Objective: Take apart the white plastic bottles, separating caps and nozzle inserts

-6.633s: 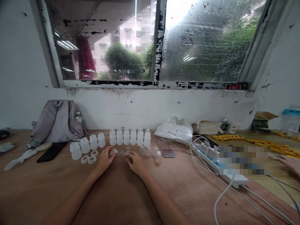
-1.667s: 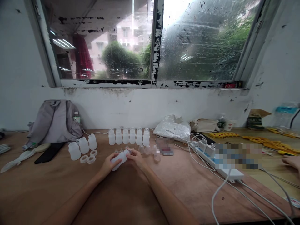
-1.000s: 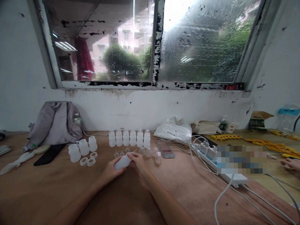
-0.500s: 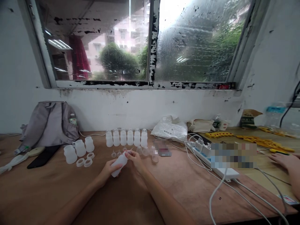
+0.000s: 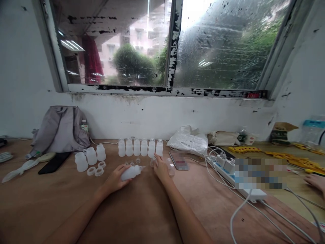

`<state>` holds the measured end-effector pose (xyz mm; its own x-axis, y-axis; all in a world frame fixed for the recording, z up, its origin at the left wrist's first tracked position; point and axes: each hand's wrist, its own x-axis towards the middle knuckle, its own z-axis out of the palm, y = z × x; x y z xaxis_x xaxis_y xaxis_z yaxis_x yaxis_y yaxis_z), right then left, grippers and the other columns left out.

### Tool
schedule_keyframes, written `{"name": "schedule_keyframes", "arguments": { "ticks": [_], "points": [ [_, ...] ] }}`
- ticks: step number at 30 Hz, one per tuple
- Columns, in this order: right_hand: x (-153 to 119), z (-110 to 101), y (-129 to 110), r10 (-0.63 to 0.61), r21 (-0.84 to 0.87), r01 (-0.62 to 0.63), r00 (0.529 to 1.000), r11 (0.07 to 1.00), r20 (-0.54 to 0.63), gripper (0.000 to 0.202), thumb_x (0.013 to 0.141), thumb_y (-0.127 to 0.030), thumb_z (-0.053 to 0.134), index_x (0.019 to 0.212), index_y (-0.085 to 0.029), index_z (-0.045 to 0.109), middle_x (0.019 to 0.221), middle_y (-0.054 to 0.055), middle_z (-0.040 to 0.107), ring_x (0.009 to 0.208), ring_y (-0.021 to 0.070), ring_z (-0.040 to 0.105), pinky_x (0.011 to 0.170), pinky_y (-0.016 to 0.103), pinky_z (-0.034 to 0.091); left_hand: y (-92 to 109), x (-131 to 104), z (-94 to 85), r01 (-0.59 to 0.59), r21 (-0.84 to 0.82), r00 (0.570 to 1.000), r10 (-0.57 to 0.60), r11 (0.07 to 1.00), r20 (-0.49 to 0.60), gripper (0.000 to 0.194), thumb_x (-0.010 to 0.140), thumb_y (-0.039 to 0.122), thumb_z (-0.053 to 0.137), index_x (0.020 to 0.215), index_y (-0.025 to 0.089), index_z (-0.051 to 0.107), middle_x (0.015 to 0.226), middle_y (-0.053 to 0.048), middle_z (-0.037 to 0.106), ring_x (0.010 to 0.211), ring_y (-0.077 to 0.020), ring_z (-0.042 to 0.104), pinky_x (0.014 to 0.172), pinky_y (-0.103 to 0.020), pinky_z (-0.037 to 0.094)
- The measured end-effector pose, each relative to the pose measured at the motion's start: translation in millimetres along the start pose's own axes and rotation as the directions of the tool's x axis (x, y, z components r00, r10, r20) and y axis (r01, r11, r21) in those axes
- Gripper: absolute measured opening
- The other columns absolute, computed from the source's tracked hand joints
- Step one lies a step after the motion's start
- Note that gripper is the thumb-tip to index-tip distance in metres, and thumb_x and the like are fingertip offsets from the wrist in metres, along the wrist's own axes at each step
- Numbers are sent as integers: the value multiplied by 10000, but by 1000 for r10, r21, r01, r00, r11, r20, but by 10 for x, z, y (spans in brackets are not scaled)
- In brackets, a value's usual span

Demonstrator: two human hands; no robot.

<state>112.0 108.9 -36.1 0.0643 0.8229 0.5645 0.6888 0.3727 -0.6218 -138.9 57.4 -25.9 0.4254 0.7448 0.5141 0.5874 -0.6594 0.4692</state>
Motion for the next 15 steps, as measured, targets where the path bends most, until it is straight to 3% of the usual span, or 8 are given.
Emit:
{"name": "schedule_keyframes", "arguments": {
  "ticks": [6,11,15],
  "points": [
    [36,38,167,-7,-205,25,996,978,89,330,764,-201,445,1077,-181,546,820,78,554,724,187,537,677,291,408,13,-5,-40,-26,9,999,26,1000,27,502,679,334,603,1161,276,471,1066,-35,532,987,-200,513,876,-328,419],
    [16,45,114,-57,-168,70,995,983,78,182,741,-234,476,880,-187,583,860,67,541,747,174,532,670,271,398,-16,-8,-79,-47,81,998,43,996,47,480,706,344,574,1166,267,462,1052,-41,545,979,-206,512,863,-333,414],
    [-6,60,72,-20,-61,27,992,998,121,155,726,-279,504,851,-206,559,806,38,579,762,177,538,688,284,398,-50,-9,-99,-92,127,995,88,988,39,488,720,350,556,1185,250,444,1055,-55,548,977,-209,512,864,-326,411]
  ]
}}
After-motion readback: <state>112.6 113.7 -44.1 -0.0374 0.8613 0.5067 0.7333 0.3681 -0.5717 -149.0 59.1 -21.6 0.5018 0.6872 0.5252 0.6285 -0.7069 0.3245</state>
